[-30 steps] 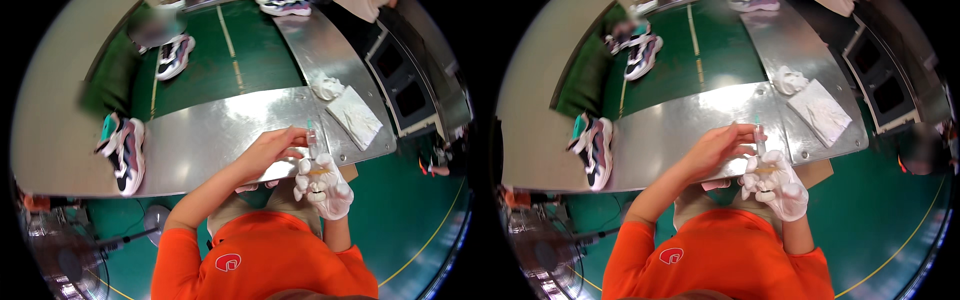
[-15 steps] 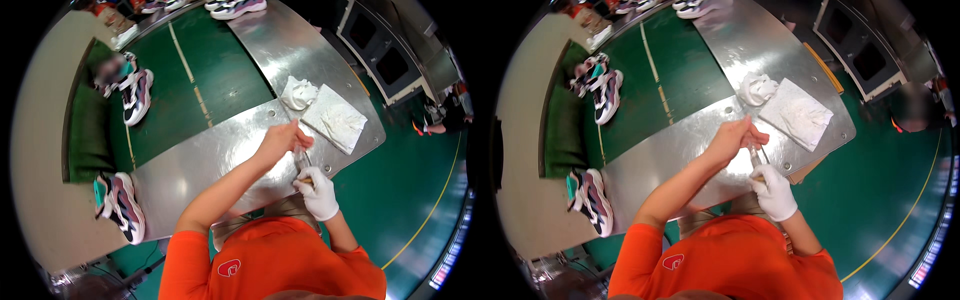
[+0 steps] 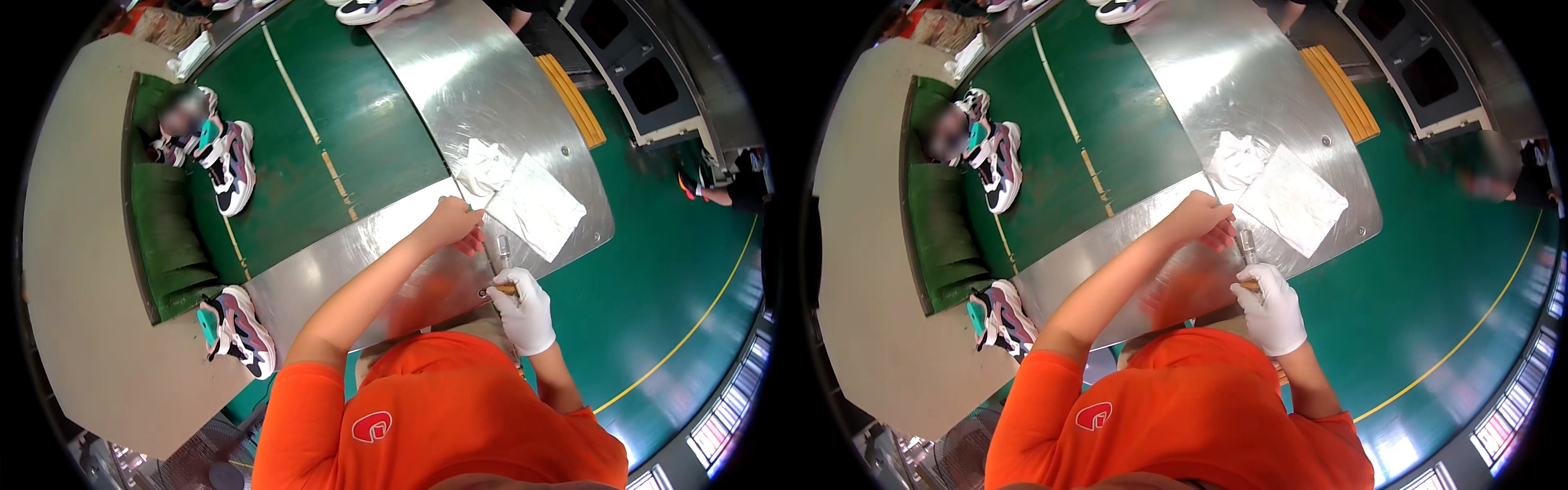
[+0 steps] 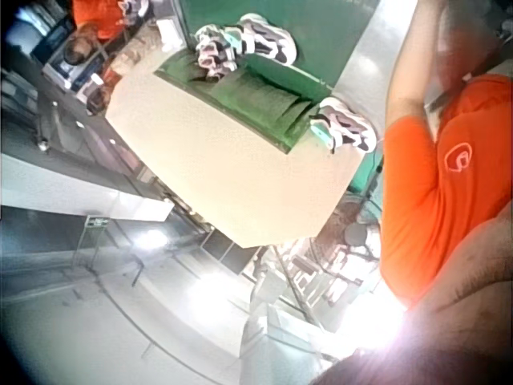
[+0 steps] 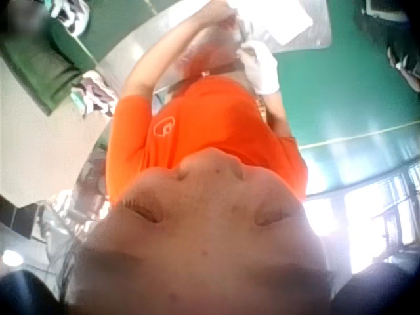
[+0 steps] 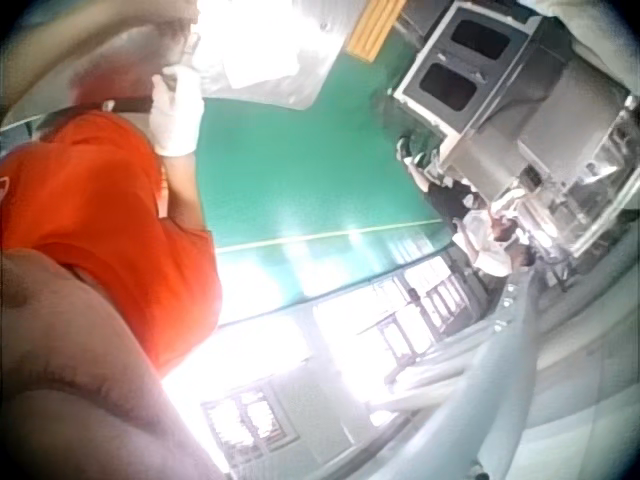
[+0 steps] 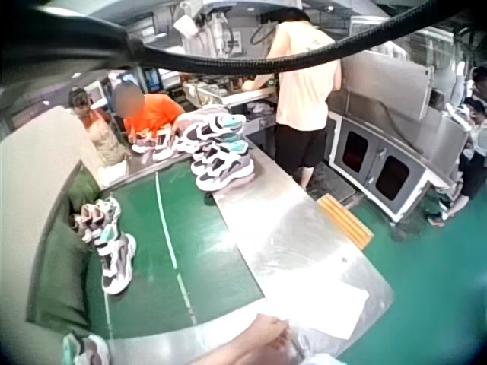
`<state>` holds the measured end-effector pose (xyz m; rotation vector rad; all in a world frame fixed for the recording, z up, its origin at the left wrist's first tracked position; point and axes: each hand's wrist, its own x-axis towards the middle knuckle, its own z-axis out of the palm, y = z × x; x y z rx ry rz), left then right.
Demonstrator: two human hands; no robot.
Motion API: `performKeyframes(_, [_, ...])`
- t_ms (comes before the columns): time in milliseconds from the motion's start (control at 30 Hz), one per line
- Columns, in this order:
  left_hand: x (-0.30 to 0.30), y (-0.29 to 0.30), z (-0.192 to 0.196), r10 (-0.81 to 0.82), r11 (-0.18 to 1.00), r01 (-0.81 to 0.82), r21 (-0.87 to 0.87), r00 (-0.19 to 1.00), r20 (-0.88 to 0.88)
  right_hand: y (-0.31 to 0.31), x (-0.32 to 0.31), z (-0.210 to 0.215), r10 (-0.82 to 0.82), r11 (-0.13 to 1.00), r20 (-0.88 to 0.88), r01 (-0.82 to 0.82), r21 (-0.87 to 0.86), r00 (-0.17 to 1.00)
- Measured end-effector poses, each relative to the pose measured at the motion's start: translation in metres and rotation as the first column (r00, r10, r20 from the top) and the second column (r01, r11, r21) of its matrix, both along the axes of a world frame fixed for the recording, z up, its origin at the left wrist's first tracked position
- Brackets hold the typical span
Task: The person uses a syringe to inject a liquid into the seams of a sneaker. They handle the shoe with gloved hands, rotating it to access different areas, and repeatedly inject the substance into the upper and sole sections.
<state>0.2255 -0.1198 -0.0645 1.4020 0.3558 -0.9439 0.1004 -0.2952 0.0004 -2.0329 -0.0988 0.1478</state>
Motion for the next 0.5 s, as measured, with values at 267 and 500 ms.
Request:
performKeyframes(267, [0.008,0.014,0.0,-0.399,0.882,0.35,0.316,0.911,0.105,0.009,-0.012,0.018,-0.076,0.996,0.053,0.079,-0.049,0.996])
performKeyframes(500, [-0.102,0.083,0.004,-0.517,0.83,0.251,0.498,0.682,0.518,0.067,-0.05,0.041,-0.361,0.909,-0.189,0.39,0.149,0.913])
